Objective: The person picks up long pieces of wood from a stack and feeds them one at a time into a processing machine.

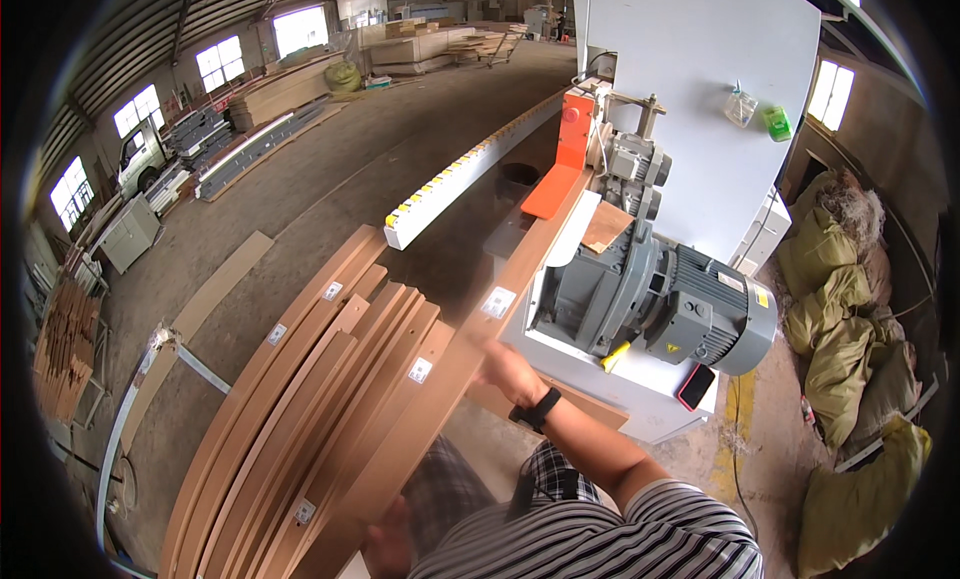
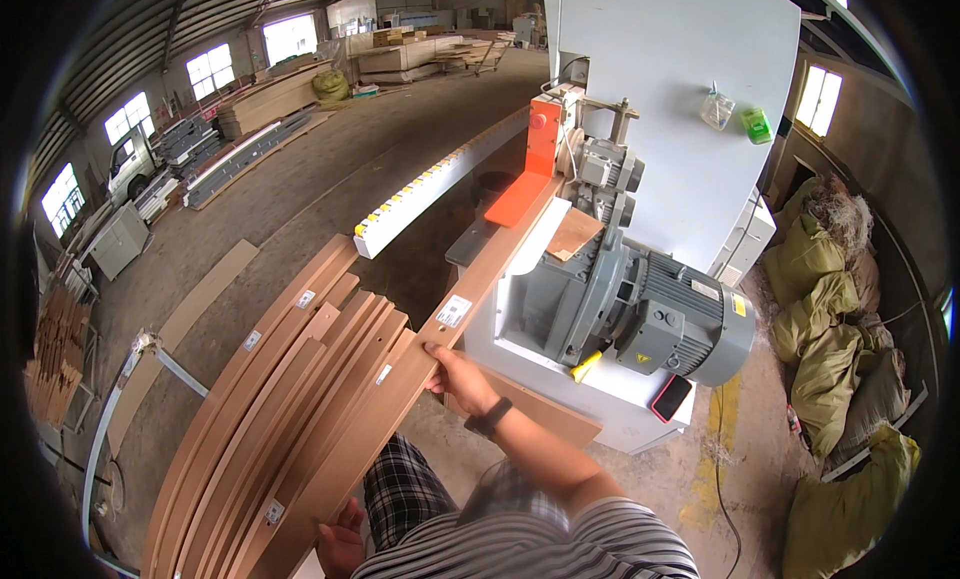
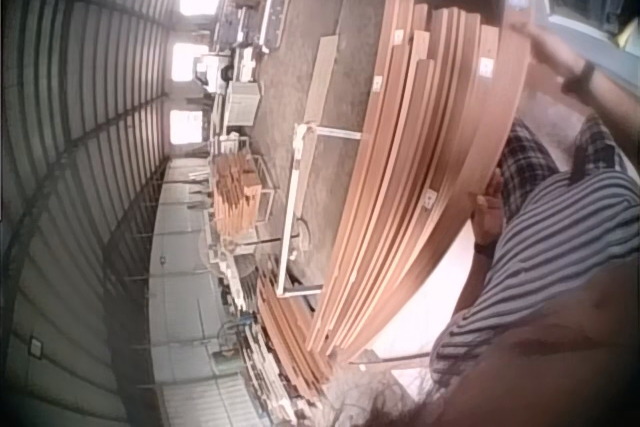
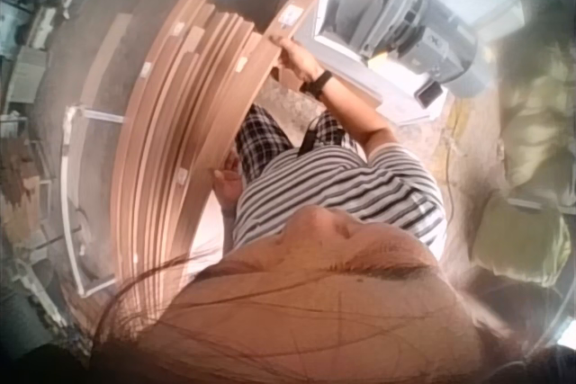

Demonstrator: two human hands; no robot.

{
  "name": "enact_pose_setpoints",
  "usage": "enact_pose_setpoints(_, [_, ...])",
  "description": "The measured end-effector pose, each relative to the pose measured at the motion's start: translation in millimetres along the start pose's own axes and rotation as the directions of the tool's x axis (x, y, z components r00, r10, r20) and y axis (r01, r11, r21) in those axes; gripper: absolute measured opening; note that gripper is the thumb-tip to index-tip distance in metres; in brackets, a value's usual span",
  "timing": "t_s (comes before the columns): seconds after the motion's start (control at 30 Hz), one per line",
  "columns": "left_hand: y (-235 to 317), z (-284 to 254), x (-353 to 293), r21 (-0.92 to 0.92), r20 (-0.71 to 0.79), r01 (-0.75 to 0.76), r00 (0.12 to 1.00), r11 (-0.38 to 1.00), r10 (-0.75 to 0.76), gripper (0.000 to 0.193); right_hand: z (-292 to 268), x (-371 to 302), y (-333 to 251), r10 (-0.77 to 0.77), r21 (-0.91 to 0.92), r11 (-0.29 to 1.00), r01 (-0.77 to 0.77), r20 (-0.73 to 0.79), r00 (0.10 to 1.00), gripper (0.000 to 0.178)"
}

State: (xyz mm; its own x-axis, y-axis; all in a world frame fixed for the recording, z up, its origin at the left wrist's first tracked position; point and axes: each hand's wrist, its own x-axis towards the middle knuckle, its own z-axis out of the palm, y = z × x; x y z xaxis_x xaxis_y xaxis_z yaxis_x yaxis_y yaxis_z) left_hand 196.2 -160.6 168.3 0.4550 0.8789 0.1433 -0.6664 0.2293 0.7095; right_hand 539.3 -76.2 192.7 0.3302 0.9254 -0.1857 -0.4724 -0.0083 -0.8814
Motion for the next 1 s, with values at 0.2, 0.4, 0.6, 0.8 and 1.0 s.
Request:
enact_pose_setpoints(0.2, [1.0, -6.2, -1.9, 0.011, 0.059, 0.015, 0.998, 1.0, -0.016, 0.05, -5.4, 5.7, 4.5, 0.006, 0.012, 1.0, -0.006, 0.0, 1.0, 0.037])
enact_pose_setpoints(0.4, [18.7, -13.2, -13.5, -0.084, -0.303, -0.129, 0.948, 0.988, 0.097, 0.05, -2.9, -0.4, -6.1, 0.008, 0.047, 0.999, -0.007, -0.012, 1.0, 0.036])
enact_pose_setpoints(0.6, [58.4, -95.6, -61.1, 0.205, -0.581, -0.328, 0.718, 0.922, 0.384, 0.05, 5.7, 19.8, 5.1, 0.054, -0.044, 0.998, -0.053, 0.036, 0.998, 0.036])
enact_pose_setpoints(0.8, [152.2, -172.8, -86.8, 0.364, -0.535, -0.49, 0.586, 0.792, 0.608, 0.034, 10.4, 73.4, -0.8, 0.068, 0.04, 0.997, -0.072, 0.09, 0.994, 0.028])
enact_pose_setpoints(1.0, [153.6, -201.0, -59.7, 0.277, -0.76, -0.335, 0.497, 0.901, 0.419, 0.036, 105.0, 63.7, 48.6, 0.224, 0.03, 0.971, -0.239, 0.255, 0.941, 0.021])
